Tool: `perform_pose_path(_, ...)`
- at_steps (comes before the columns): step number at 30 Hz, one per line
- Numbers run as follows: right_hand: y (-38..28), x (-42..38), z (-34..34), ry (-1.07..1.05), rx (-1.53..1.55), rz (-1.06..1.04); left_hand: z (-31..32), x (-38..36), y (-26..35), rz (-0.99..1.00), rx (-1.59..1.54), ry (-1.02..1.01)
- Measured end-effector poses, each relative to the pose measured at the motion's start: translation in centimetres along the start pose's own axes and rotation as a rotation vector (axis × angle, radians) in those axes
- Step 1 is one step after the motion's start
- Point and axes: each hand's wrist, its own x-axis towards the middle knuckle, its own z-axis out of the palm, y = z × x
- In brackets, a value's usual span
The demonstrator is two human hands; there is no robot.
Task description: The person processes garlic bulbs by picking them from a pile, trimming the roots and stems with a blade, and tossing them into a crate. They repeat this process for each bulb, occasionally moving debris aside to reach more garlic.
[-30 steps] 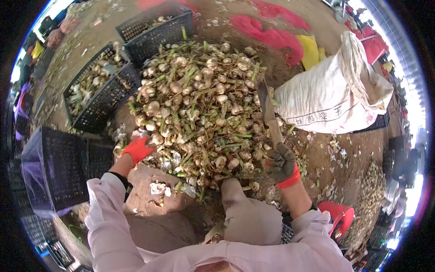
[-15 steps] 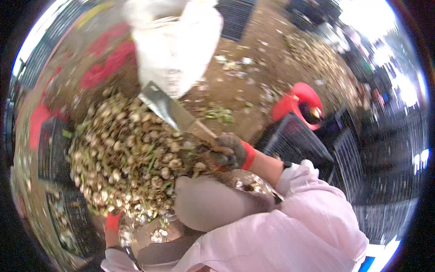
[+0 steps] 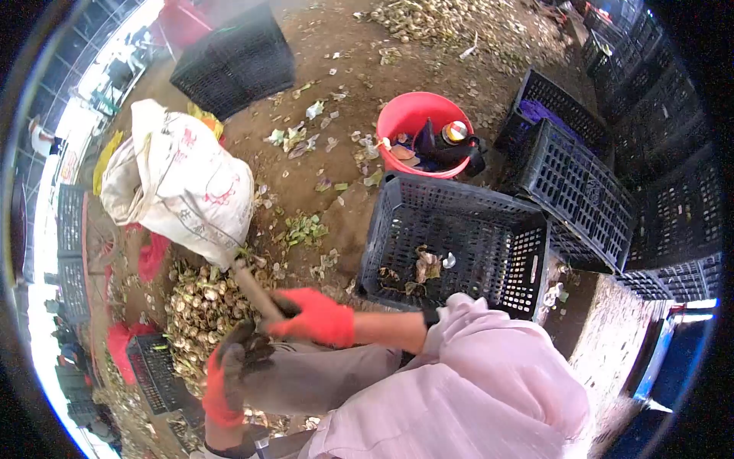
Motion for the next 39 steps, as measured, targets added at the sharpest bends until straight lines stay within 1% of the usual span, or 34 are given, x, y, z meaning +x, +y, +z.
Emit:
perform_pose_path(3, -0.3, -0.1, 0.3, 0.087, -0.524, -0.376, 2.3, 2.6, -2.2, 0.027, -0.152, -0.105)
perform_pose_path(6, -1.0, -0.5, -0.6, -0.003, -0.752, -0.312, 3.0, 4.3, -2.8, 0.101, 0.001, -0.181)
perform_pose_path(7, -1.3, -0.6, -1.4, -0.001, -0.745, -0.383, 3.8, 4.4, -2.8, 0.0, -0.071, -0.075)
perform_pose_path(10, -2.6, -1.4, -7.4, -0.166, -0.471, -0.496, 6.4, 2.8, 0.5, -0.034, -0.207, 0.048)
perform_pose_path(11, -1.5, -1.7, -9.9, -0.004, -0.557, -0.485, 6.6, 2.2, 0.4, -0.04, -0.23, 0.207)
perform_pose_path(12, 0.1, -2.0, -12.6, 0.16, -0.642, -0.471, 4.2, 1.3, -1.0, -0.029, -0.216, 0.284)
perform_pose_path(13, 0.6, -2.6, -15.4, 0.372, -0.762, -0.406, 1.0, 0.7, -2.4, -0.016, -0.202, 0.36)
perform_pose_path(14, 0.7, -3.1, -18.2, 0.498, -0.949, -0.258, -2.2, 0.0, -3.8, -0.005, -0.186, 0.436)
perform_pose_path(15, 2.3, -3.4, -21.5, 0.616, -1.125, -0.223, -3.6, -0.3, -3.9, -0.011, -0.172, 0.509)
perform_pose_path(16, 2.8, -3.9, -24.6, 0.663, -1.196, -0.144, -3.8, -0.6, -3.5, -0.032, -0.17, 0.565)
perform_pose_path(18, 5.3, -4.3, -30.3, 0.777, -1.175, -0.079, -4.2, -1.7, -3.0, -0.092, -0.162, 0.651)
perform_pose_path(20, 6.2, -3.3, -33.6, 0.833, -0.781, 0.086, -4.2, -2.5, -2.7, -0.123, -0.157, 0.685)
perform_pose_path(23, 3.7, 0.6, -34.8, 0.58, -0.829, 0.445, -4.1, -3.1, -2.4, -0.148, -0.16, 0.687)
perform_pose_path(24, 3.6, 2.0, -35.2, 0.481, -0.903, 0.55, -4.0, -3.2, -2.3, -0.15, -0.163, 0.683)
perform_pose_path(27, 5.6, 5.6, -35.5, 0.266, -1.102, 0.775, -4.0, -3.6, -2.1, -0.144, -0.173, 0.644)
perform_pose_path(30, 5.4, 6.1, -36.4, 0.163, -1.129, 0.83, -4.4, -4.0, -2.1, -0.131, -0.188, 0.583)
perform_pose_path(33, 1.1, 4.7, -38.4, 0.115, -0.946, 0.833, -4.5, -4.5, -2.2, -0.101, -0.213, 0.477)
perform_pose_path(35, -3.8, 2.8, -39.2, 0.172, -0.753, 0.883, -1.5, -3.9, -0.7, -0.169, -0.16, 0.567)
perform_pose_path(36, -5.0, 2.0, -40.0, 0.22, -0.67, 0.908, -0.4, -3.8, -0.1, -0.202, -0.136, 0.608)
perform_pose_path(37, -5.1, 0.3, -42.3, -0.002, -0.94, 0.533, -1.2, -3.9, 0.2, -0.234, -0.125, 0.434)
perform_pose_path(39, -6.2, -3.9, -44.2, -0.092, -0.93, 0.063, 0.5, -2.5, 0.6, -0.17, -0.028, 0.327)
